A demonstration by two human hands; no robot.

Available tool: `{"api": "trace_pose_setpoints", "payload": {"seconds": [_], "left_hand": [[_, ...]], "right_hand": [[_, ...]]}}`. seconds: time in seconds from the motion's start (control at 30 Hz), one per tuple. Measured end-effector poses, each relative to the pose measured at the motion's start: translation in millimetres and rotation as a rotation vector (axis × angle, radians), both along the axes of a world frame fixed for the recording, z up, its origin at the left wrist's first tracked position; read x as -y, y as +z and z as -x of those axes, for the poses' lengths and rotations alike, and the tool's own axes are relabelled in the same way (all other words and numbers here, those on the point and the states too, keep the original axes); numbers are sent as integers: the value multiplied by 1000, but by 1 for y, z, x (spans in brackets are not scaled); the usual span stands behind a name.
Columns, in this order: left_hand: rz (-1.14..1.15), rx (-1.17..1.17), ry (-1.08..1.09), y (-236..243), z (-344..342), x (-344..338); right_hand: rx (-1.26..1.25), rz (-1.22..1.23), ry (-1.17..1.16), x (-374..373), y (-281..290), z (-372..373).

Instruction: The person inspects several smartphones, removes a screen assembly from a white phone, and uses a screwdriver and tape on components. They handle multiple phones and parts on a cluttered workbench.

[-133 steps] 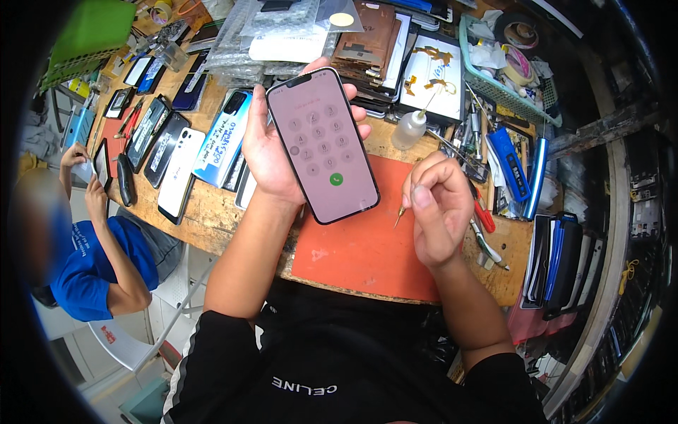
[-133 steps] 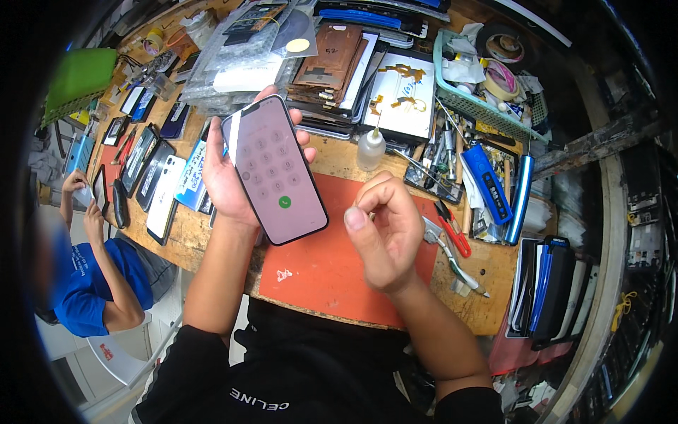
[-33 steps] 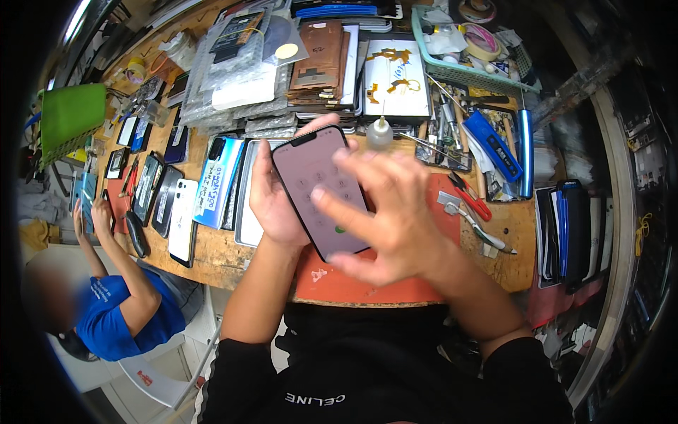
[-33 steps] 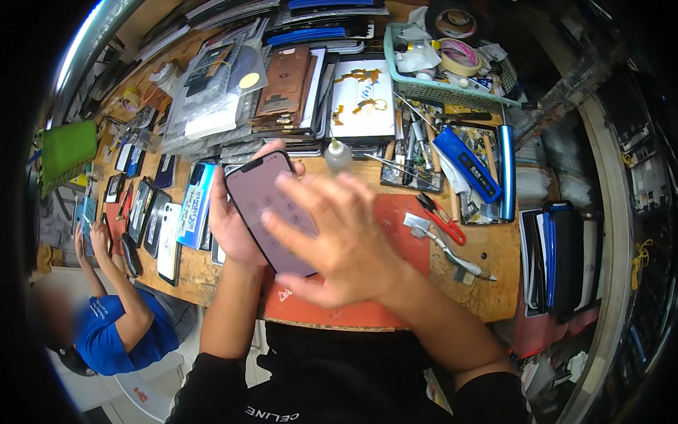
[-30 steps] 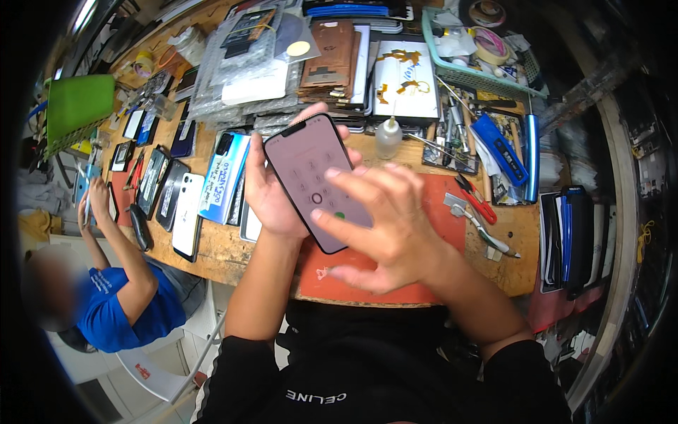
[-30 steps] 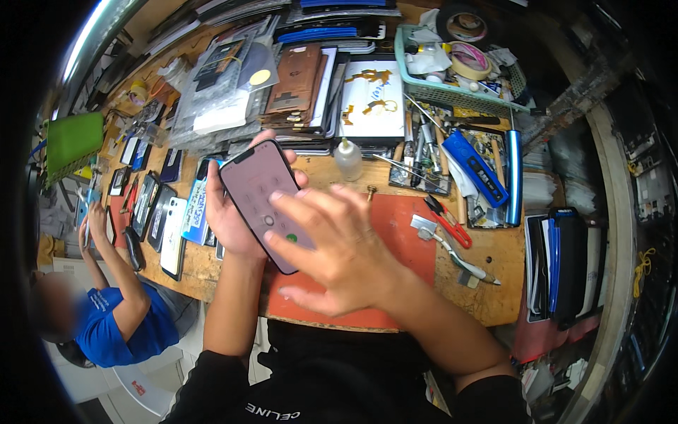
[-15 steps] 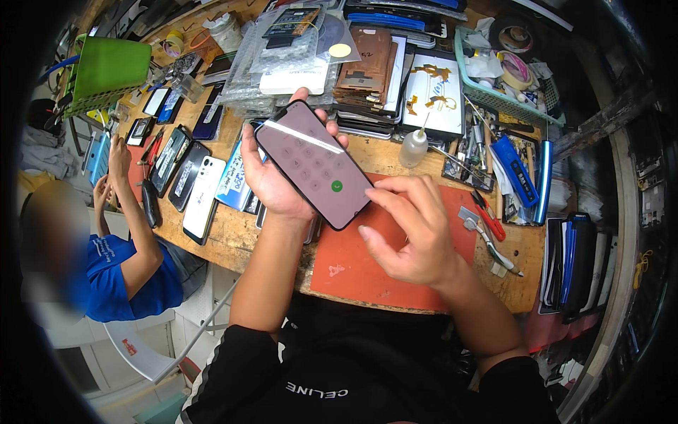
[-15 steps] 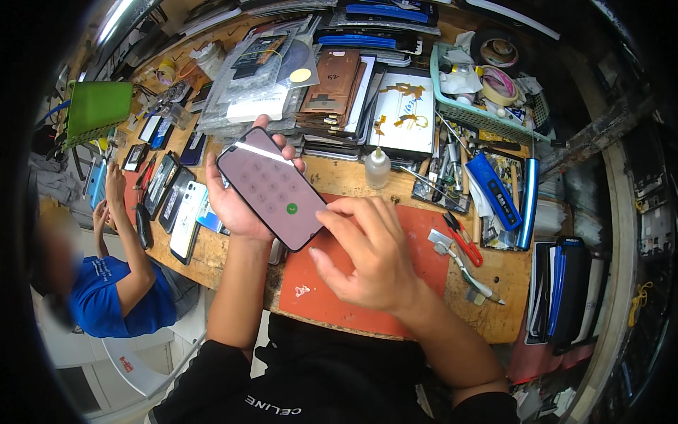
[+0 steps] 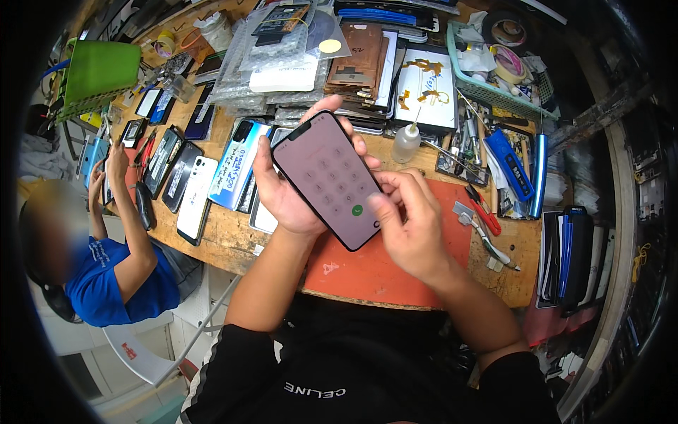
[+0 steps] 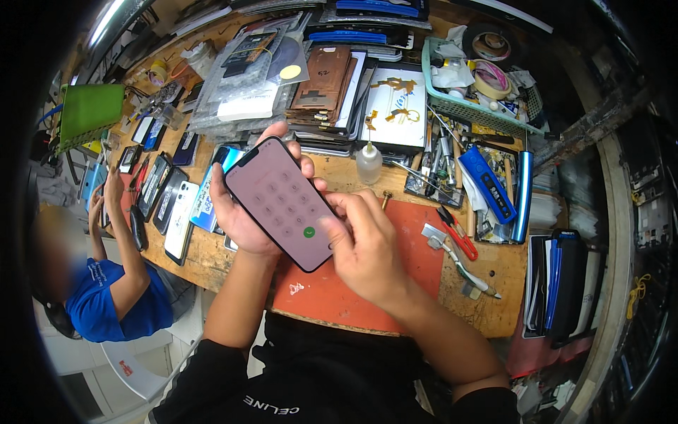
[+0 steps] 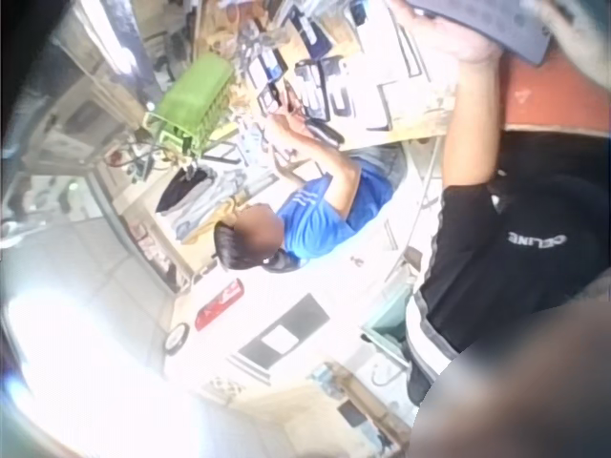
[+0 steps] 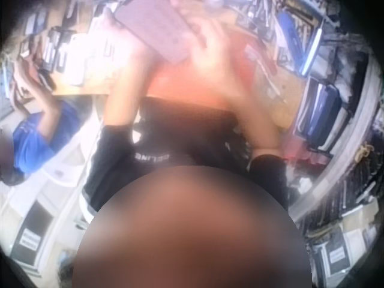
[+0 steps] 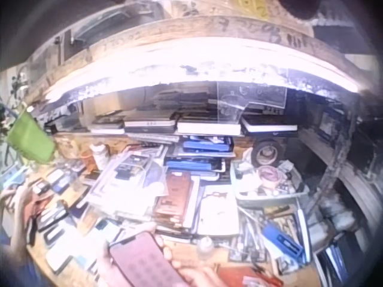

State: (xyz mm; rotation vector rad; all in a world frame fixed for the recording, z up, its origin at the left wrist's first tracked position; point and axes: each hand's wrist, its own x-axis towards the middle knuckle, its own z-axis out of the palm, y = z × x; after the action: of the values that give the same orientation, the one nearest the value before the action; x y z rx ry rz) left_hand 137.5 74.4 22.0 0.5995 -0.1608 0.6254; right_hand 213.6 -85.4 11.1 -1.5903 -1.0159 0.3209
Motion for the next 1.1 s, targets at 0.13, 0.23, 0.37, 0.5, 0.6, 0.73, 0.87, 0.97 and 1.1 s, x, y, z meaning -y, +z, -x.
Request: {"api": "trace_pose_setpoints", "payload": {"seconds": [0.13, 0.23, 0.37, 0.5, 0.6, 0.73, 0.87, 0.97, 1.1], "left_hand": [[78, -17, -6, 1, 3, -8], [120, -37, 69, -1, 5, -11], [186, -83, 291, -6, 4, -8], [-196, -481, 435, -5, -1, -9], [-28, -233, 248, 0, 2, -7], [-79, -273, 184, 5, 4, -2], [-67, -266, 184, 0, 4, -2], [-80, -268, 234, -4, 2, -4], [-306, -270, 161, -4, 1, 4]], "right_hand": [[-155, -61, -47, 2, -1, -7], [57, -80, -17, -2, 0, -6], [269, -107, 130, -6, 4, 1], [-135, 40, 279, -1, 5, -4], [-682, -42, 368, 3, 2, -12], [-956, -177, 492, 4, -2, -21], [-950, -154, 459, 4, -3, -21], [-932, -138, 368, 3, -2, -18], [-1004, -246, 309, 1, -2, -19]]}}
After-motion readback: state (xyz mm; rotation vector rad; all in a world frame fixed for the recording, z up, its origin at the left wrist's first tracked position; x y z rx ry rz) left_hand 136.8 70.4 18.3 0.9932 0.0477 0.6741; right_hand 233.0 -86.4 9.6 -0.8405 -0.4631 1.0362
